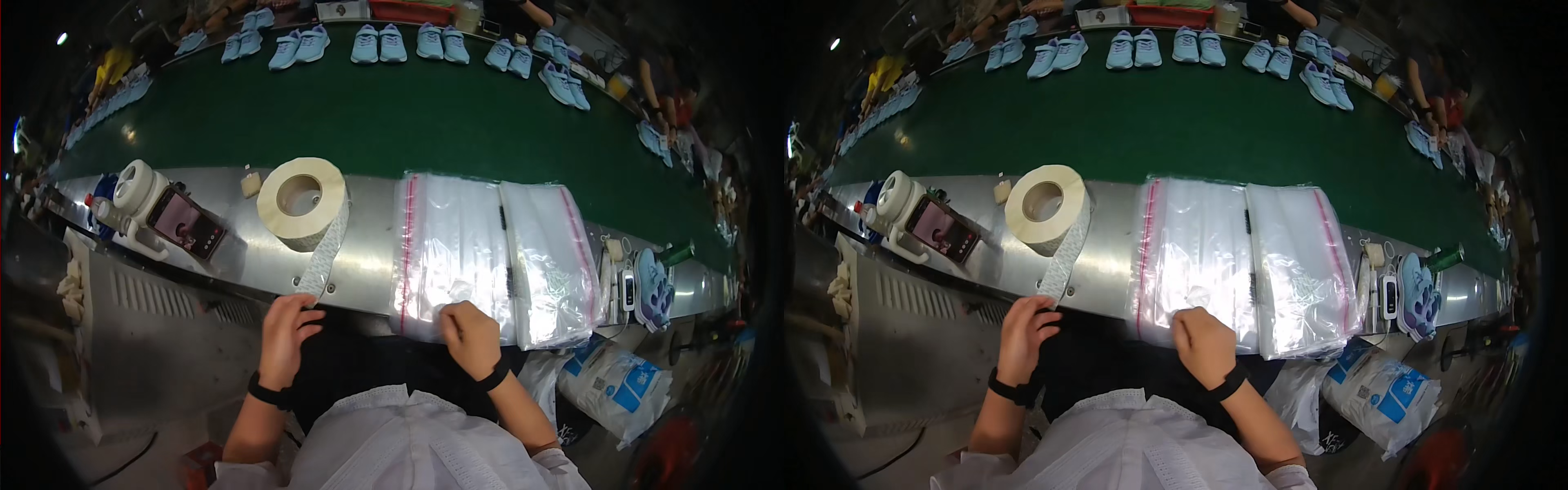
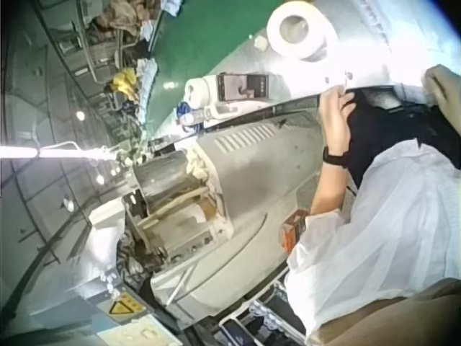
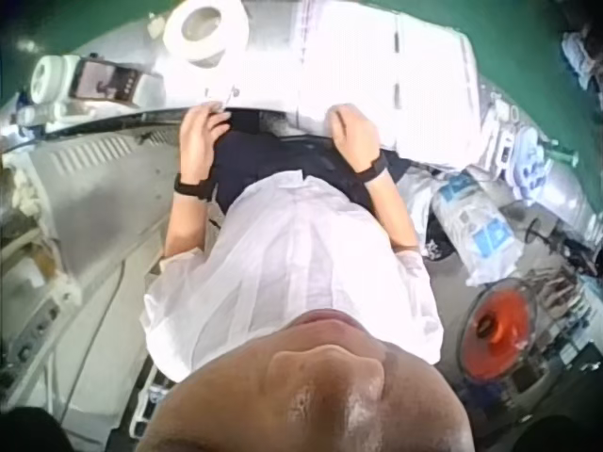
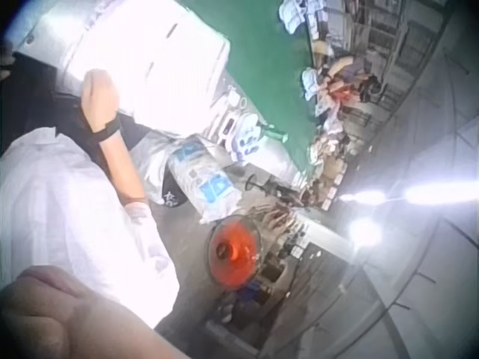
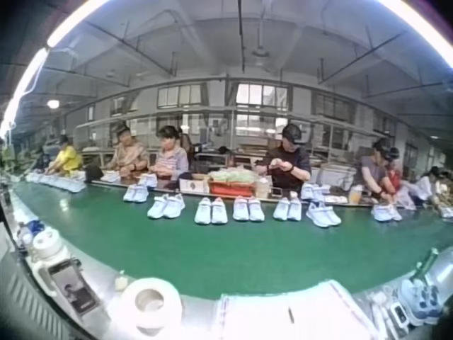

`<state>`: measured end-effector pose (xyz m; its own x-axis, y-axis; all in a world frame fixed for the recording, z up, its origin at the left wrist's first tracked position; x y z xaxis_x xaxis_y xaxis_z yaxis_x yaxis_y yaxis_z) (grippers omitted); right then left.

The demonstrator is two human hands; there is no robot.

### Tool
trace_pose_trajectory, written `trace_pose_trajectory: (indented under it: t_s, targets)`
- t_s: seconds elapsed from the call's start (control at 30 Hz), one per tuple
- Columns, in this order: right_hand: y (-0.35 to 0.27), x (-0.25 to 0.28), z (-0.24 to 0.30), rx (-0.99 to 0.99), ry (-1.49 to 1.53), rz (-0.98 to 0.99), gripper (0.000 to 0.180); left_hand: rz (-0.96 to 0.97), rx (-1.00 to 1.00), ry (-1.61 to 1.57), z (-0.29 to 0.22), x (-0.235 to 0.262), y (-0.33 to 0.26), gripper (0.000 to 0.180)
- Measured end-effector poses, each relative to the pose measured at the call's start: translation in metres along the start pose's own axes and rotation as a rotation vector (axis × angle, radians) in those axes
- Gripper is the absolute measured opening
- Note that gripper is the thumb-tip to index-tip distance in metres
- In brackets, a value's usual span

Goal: The person peels individual labels from a roll and applies them to the top of clear plastic bags. The person works at a metal table in a factory setting, handling the bags and labels by hand.

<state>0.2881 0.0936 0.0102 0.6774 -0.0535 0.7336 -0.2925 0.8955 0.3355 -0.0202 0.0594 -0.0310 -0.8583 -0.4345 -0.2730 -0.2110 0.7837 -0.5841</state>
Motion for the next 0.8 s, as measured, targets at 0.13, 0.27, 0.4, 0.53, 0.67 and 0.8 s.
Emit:
trace_pose_trajectory:
  t_s: [0.13, 0.27, 0.4, 0.53, 0.67, 0.8]
  targets:
    - [-0.002, 0.052, -0.054, -0.406, 0.634, -0.359, 0.024, -0.066, 0.054, 0.017, 0.022, 0.037, 0.033, 0.018]
    - [-0.055, 0.135, -0.116, -0.545, 0.286, -0.63, 0.025, 0.093, -0.065, 0.25, 0.039, 0.03, 0.062, 0.042]
    - [-0.138, 0.178, -0.158, -0.695, -0.424, -0.533, 0.02, -0.041, -0.418, 1.09, 0.045, 0.01, 0.055, 0.036]
    - [-0.128, 0.178, -0.098, -0.457, -0.776, -0.639, 0.007, 0.104, -0.452, 1.269, 0.041, -0.031, 0.016, 0.014]
    - [-0.054, 0.085, -0.024, -0.364, 0.075, -0.307, 0.005, 0.472, 0.145, 0.549, 0.065, -0.077, -0.014, 0.016]
    - [-0.018, -0.018, 0.027, -0.348, 0.891, 0.231, 0.014, 0.629, 0.319, 0.195, 0.071, -0.133, -0.027, 0.022]
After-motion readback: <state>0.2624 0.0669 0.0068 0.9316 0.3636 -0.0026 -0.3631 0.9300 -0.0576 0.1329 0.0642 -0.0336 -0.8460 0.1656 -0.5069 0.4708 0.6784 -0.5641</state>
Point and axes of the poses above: each hand's wrist, its own y-axis towards the middle knuckle, its own x-axis out of the back of the hand, z = x × y, the point moved 7 cm from there along y, towards the middle knuckle, and after that the axes turned 10 degrees about x, right-handed, at the moved point
